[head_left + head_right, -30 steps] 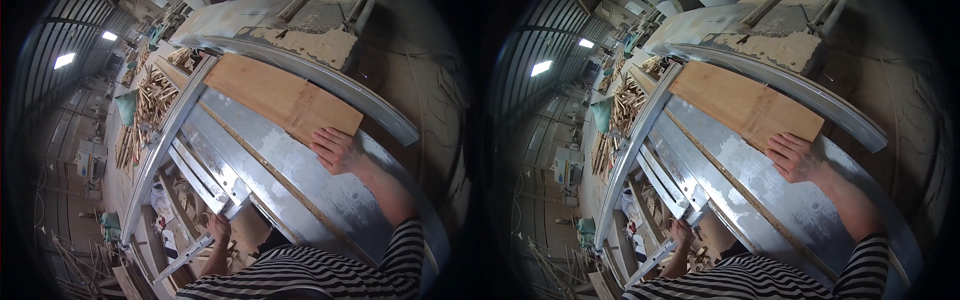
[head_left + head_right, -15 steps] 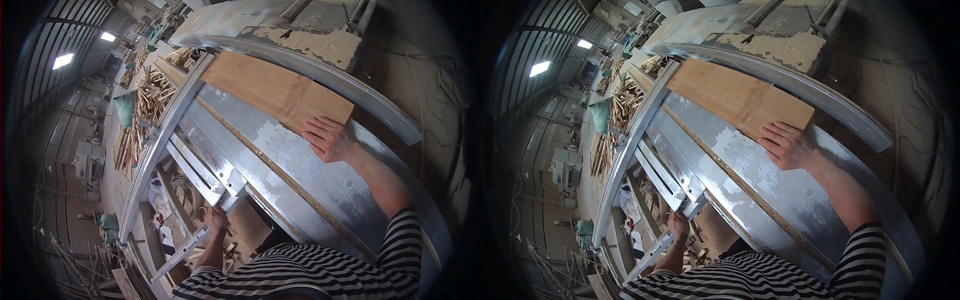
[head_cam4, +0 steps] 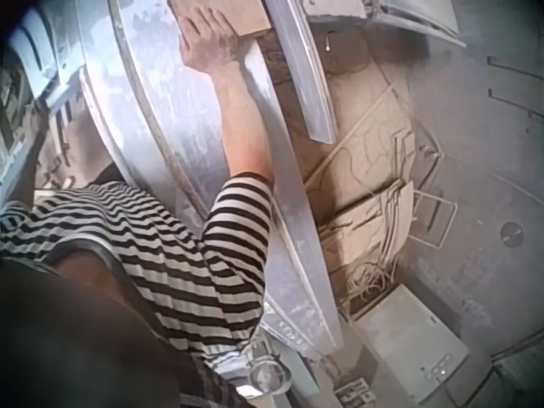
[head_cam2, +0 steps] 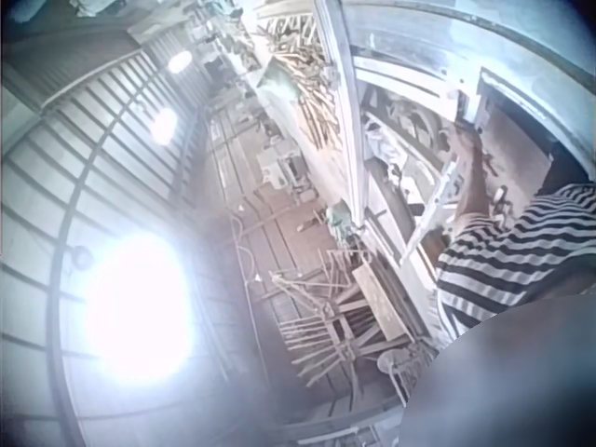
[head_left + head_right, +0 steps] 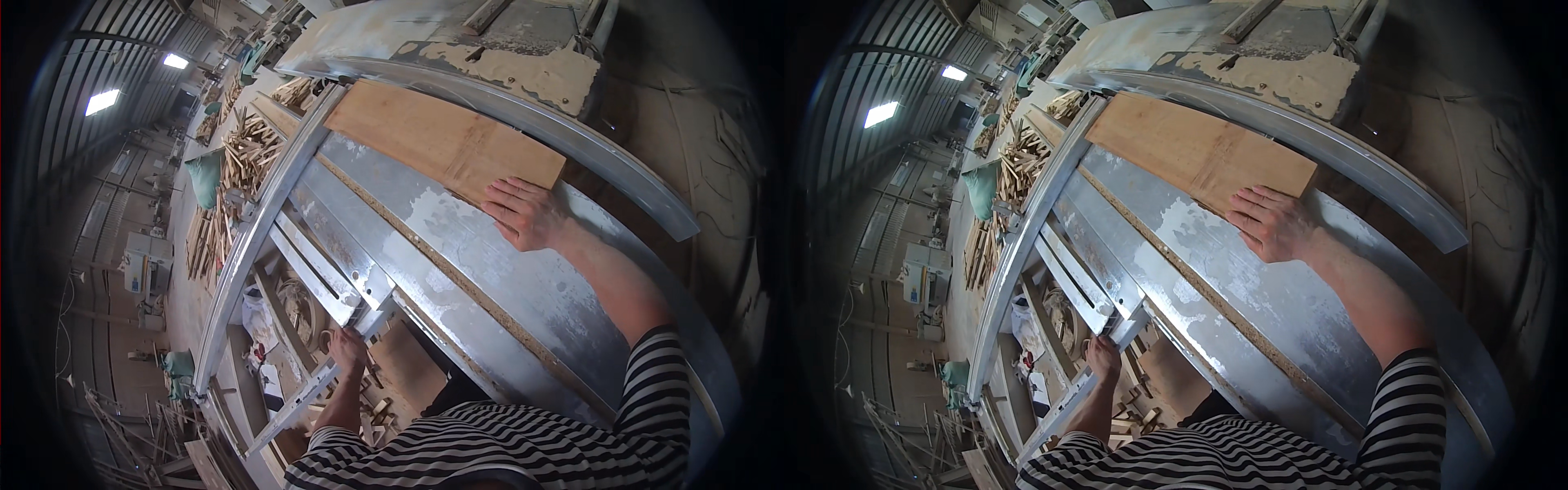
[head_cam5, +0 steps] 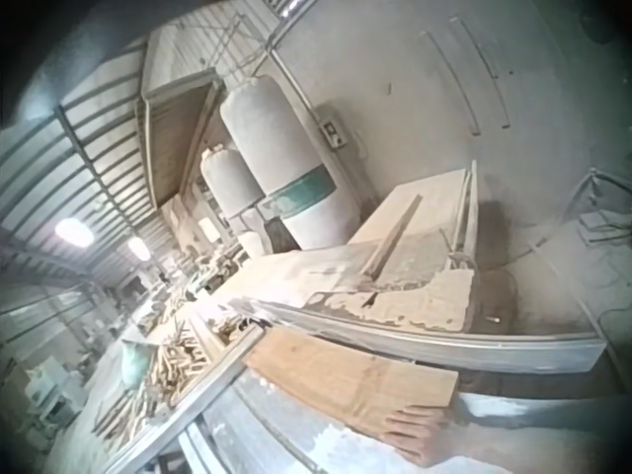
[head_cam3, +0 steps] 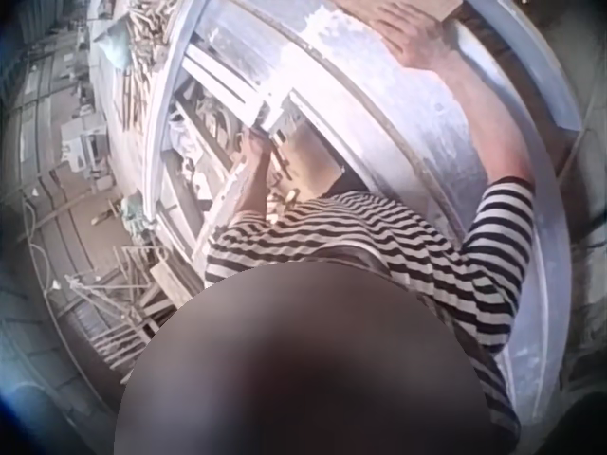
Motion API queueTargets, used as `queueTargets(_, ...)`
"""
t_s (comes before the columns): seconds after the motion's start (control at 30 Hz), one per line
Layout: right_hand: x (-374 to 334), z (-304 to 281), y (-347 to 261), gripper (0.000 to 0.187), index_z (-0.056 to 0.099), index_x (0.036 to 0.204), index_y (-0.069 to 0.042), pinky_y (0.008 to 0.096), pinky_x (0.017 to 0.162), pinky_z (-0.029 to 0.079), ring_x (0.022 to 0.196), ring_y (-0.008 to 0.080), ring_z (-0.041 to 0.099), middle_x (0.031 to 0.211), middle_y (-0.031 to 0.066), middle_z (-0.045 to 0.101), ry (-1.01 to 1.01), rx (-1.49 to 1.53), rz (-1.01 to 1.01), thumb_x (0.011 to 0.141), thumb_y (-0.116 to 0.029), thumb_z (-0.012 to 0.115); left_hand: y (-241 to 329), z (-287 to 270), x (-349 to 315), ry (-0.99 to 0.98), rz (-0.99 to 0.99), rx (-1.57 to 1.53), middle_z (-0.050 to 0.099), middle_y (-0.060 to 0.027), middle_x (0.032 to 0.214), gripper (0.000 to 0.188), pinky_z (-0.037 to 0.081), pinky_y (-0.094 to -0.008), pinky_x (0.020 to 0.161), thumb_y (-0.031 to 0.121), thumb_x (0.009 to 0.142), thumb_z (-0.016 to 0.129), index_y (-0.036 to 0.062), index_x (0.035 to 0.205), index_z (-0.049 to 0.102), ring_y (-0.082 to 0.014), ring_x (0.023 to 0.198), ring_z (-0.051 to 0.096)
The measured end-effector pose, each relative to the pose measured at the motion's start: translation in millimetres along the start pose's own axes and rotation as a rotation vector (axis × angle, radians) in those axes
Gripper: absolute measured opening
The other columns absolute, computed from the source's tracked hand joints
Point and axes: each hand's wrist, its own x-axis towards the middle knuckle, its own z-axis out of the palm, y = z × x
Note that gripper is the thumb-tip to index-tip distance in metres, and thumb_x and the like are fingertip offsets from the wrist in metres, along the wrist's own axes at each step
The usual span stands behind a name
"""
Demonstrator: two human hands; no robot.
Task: Feeding and guiding wooden planks through a woodworking machine for processing.
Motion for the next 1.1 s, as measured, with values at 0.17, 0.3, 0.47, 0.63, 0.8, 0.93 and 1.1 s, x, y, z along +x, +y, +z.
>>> queueTargets(0.17,-1,1,1,0.035,0.073,0.114,-0.009,0.0429,0.111,0.044,0.125,0.0281,0.061,0.128,0.0108,0.068,-0.005,0.000,-0.007,0.081,-0.018,0.070,-2,1,0,-0.024,-0.032,0.024,0.065,-0.0209,0.097,0.027,0.044,-0.0498,0.086,0.023,0.097,0.046,0.0016,0.101,0.063,-0.0401,0.098,0.060)
queueTargets(0.3,0,2,1,0.036,0.072,0.115,-0.009,0.0427,0.111,0.044,0.125,0.0283,0.061,0.128,0.0111,0.067,-0.002,-0.005,-0.019,0.080,-0.018,0.070,-5,2,-2,0.020,-0.001,0.043,0.065,-0.0220,0.094,0.030,0.044,-0.0512,0.085,0.024,0.100,0.040,0.0041,0.102,0.062,-0.0434,0.093,0.060)
queueTargets(0.47,-3,4,3,0.036,0.072,0.115,-0.008,0.0424,0.111,0.044,0.125,0.0287,0.061,0.128,0.0110,0.067,0.004,0.010,-0.016,0.081,-0.019,0.070,7,-3,-1,-0.045,-0.043,0.038,0.065,-0.0209,0.097,0.030,0.043,-0.0500,0.089,0.024,0.100,0.043,0.0019,0.102,0.063,-0.0403,0.099,0.060)
queueTargets(0.63,-1,4,2,0.034,0.072,0.114,-0.009,0.0425,0.110,0.045,0.123,0.0291,0.062,0.127,0.0114,0.068,0.035,0.014,-0.024,0.082,-0.019,0.070,7,-5,-1,0.003,-0.024,0.037,0.065,-0.0220,0.095,0.030,0.044,-0.0507,0.087,0.024,0.100,0.042,0.0016,0.102,0.062,-0.0421,0.096,0.061)
queueTargets(0.8,-3,5,2,0.032,0.072,0.113,-0.009,0.0428,0.108,0.046,0.122,0.0296,0.062,0.127,0.0121,0.068,0.044,0.013,-0.026,0.083,-0.019,0.069,7,-4,-1,-0.004,-0.042,0.042,0.066,-0.0225,0.095,0.031,0.044,-0.0517,0.086,0.024,0.100,0.042,0.0017,0.099,0.064,-0.0426,0.096,0.061)
queueTargets(0.93,-5,7,3,0.037,0.071,0.117,-0.010,0.0429,0.111,0.044,0.126,0.0280,0.060,0.130,0.0102,0.066,0.016,0.022,-0.011,0.081,-0.018,0.072,8,-2,-2,-0.019,-0.070,0.044,0.067,-0.0220,0.098,0.032,0.045,-0.0514,0.087,0.025,0.100,0.042,0.0015,0.100,0.065,-0.0423,0.098,0.061)
queueTargets(1.1,-4,6,3,0.037,0.071,0.117,-0.010,0.0434,0.111,0.045,0.125,0.0287,0.060,0.130,0.0101,0.066,0.017,0.021,-0.020,0.081,-0.018,0.072,2,1,0,-0.012,-0.074,0.058,0.067,-0.0212,0.104,0.033,0.044,-0.0507,0.089,0.024,0.100,0.041,0.0018,0.105,0.065,-0.0419,0.101,0.061)
